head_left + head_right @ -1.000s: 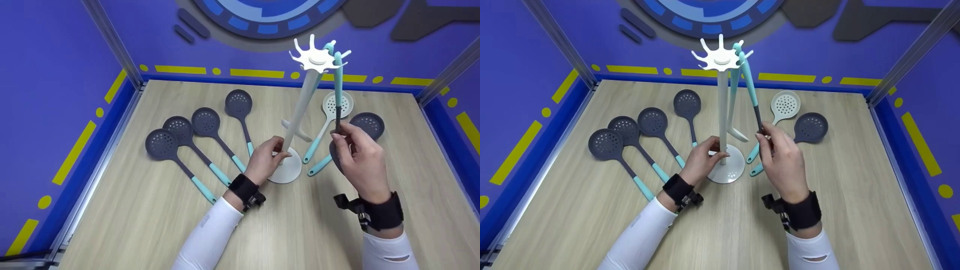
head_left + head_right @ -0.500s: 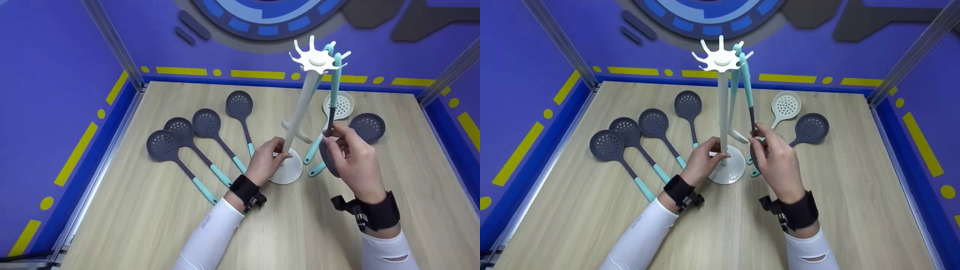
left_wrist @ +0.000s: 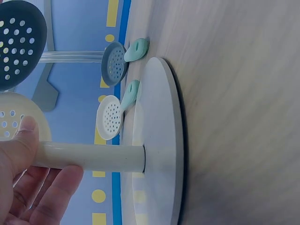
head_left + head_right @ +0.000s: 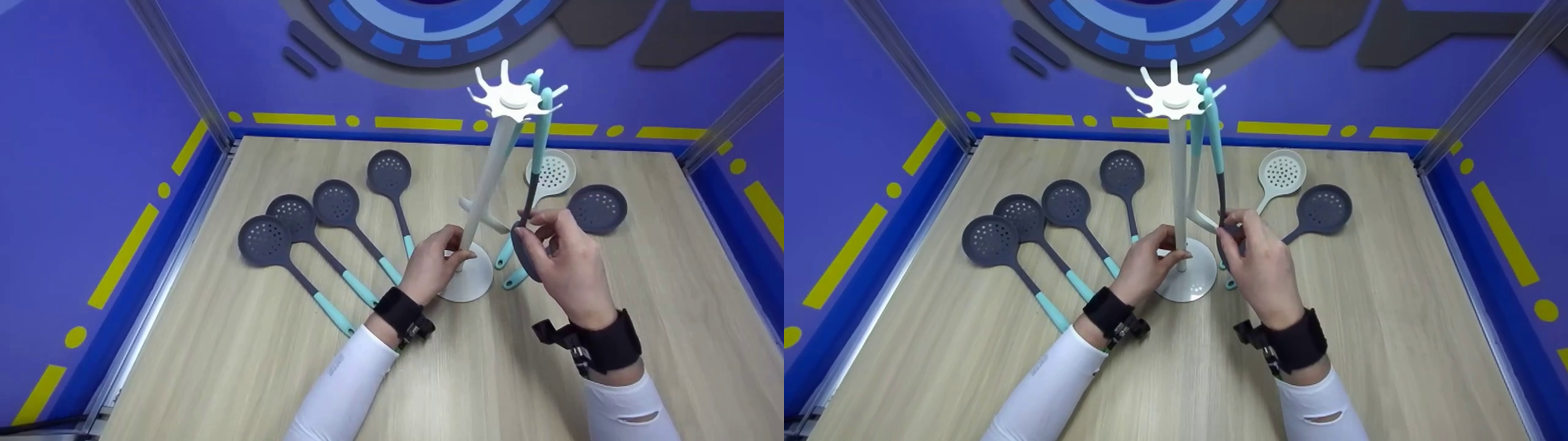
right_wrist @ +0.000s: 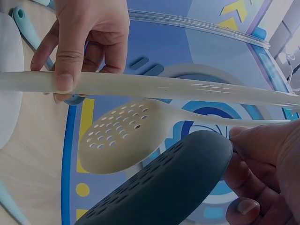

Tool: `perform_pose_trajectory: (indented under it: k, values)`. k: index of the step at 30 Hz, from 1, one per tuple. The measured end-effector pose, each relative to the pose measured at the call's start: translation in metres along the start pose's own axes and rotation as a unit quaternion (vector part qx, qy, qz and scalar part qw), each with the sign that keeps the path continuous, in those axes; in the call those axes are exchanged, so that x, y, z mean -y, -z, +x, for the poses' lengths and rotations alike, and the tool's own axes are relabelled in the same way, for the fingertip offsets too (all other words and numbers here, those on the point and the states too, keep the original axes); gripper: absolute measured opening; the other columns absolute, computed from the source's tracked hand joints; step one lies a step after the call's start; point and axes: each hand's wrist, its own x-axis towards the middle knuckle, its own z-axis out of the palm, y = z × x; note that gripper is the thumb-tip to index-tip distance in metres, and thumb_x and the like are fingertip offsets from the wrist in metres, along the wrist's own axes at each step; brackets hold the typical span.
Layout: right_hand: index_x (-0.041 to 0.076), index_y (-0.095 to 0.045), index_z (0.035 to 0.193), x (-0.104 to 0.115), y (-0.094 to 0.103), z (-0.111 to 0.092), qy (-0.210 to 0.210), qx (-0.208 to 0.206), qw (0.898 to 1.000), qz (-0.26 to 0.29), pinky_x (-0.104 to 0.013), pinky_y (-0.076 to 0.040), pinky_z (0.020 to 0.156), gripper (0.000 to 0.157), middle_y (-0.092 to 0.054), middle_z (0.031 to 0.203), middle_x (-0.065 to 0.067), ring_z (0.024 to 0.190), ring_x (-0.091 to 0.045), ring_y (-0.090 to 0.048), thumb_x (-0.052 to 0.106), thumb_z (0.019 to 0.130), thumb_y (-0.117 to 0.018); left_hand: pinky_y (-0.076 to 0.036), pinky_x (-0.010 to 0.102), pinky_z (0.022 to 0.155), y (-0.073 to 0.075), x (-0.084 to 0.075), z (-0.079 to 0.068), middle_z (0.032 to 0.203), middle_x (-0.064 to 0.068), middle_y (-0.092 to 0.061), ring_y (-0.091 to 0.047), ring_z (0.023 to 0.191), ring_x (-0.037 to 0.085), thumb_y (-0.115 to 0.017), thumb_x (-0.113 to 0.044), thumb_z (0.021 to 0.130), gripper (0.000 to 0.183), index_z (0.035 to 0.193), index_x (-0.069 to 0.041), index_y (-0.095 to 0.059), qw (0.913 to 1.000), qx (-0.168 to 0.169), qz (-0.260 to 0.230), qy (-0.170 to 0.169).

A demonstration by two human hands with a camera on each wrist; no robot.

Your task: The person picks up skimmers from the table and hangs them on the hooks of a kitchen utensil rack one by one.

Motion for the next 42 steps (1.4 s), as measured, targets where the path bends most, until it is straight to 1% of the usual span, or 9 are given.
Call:
perform_pose_trajectory:
  k: [4,10,17,21,28,35,42]
  values:
    - [0.000,-0.065,0.109,-0.002,-0.002,0.000,0.008,0.005,1.000,0.000,-0.009,-0.039,0.065,0.018,-0.078,0.116,-0.006,0.080,-0.005,-0.061,0.004,0.095,-0.076,-0.058,0.021,0.087,0.000,0.000,0.000,0.107,-0.009,-0.073,-0.068,0.100,0.000,-0.074,-0.035,0.097,0.031,0.124,-0.023,-0.064,1.0000,0.000,0.003,-0.001]
    - [0.002,-0.066,0.111,-0.004,-0.004,0.000,0.010,0.017,1.000,-0.003,-0.009,-0.040,0.063,0.017,-0.077,0.121,-0.006,0.080,-0.008,-0.062,0.004,0.096,-0.075,-0.059,0.023,0.088,0.001,0.000,0.000,0.107,-0.009,-0.073,-0.068,0.100,0.001,-0.074,-0.035,0.097,0.031,0.124,-0.024,-0.065,1.0000,0.001,-0.003,0.004]
    - [0.003,-0.068,0.114,-0.005,-0.008,-0.001,0.017,-0.002,1.000,0.002,-0.010,-0.038,0.065,0.022,-0.076,0.119,-0.010,0.078,-0.014,-0.065,0.001,0.093,-0.077,-0.061,0.036,0.093,0.000,0.001,0.001,0.109,-0.006,-0.073,-0.069,0.103,0.004,-0.073,-0.033,0.098,0.030,0.124,-0.021,-0.064,1.0000,0.003,0.000,-0.007]
    - [0.003,-0.068,0.115,-0.006,-0.009,-0.001,0.016,0.000,1.000,0.000,-0.010,-0.037,0.065,0.023,-0.075,0.119,-0.010,0.079,-0.013,-0.065,0.001,0.094,-0.077,-0.061,0.039,0.094,-0.001,0.000,0.001,0.109,-0.006,-0.073,-0.069,0.103,0.004,-0.074,-0.033,0.098,0.031,0.124,-0.021,-0.064,1.0000,0.002,-0.001,-0.003]
    - [0.003,-0.068,0.116,-0.005,-0.011,-0.001,0.018,0.007,1.000,-0.004,-0.011,-0.037,0.065,0.023,-0.075,0.116,-0.008,0.080,-0.012,-0.064,0.002,0.095,-0.076,-0.061,0.040,0.094,0.000,0.001,0.001,0.109,-0.006,-0.073,-0.069,0.102,0.004,-0.075,-0.030,0.097,0.029,0.123,-0.021,-0.065,0.9999,0.000,-0.012,-0.001]
    - [0.003,-0.067,0.115,-0.007,-0.012,-0.001,0.027,0.020,0.999,0.002,-0.013,-0.037,0.065,0.022,-0.074,0.121,-0.009,0.080,-0.014,-0.065,0.000,0.095,-0.075,-0.061,0.038,0.094,0.001,0.001,0.001,0.110,-0.006,-0.073,-0.069,0.103,0.003,-0.074,-0.031,0.097,0.030,0.124,-0.021,-0.065,0.9999,0.000,-0.013,-0.008]
    - [0.004,-0.067,0.115,-0.007,-0.013,-0.001,0.031,0.023,0.999,-0.003,-0.014,-0.036,0.065,0.022,-0.074,0.124,-0.004,0.078,-0.012,-0.063,-0.001,0.095,-0.074,-0.061,0.043,0.094,0.001,0.001,0.001,0.108,-0.005,-0.073,-0.069,0.101,0.005,-0.076,-0.029,0.096,0.030,0.123,-0.020,-0.065,0.9996,0.001,-0.024,-0.013]
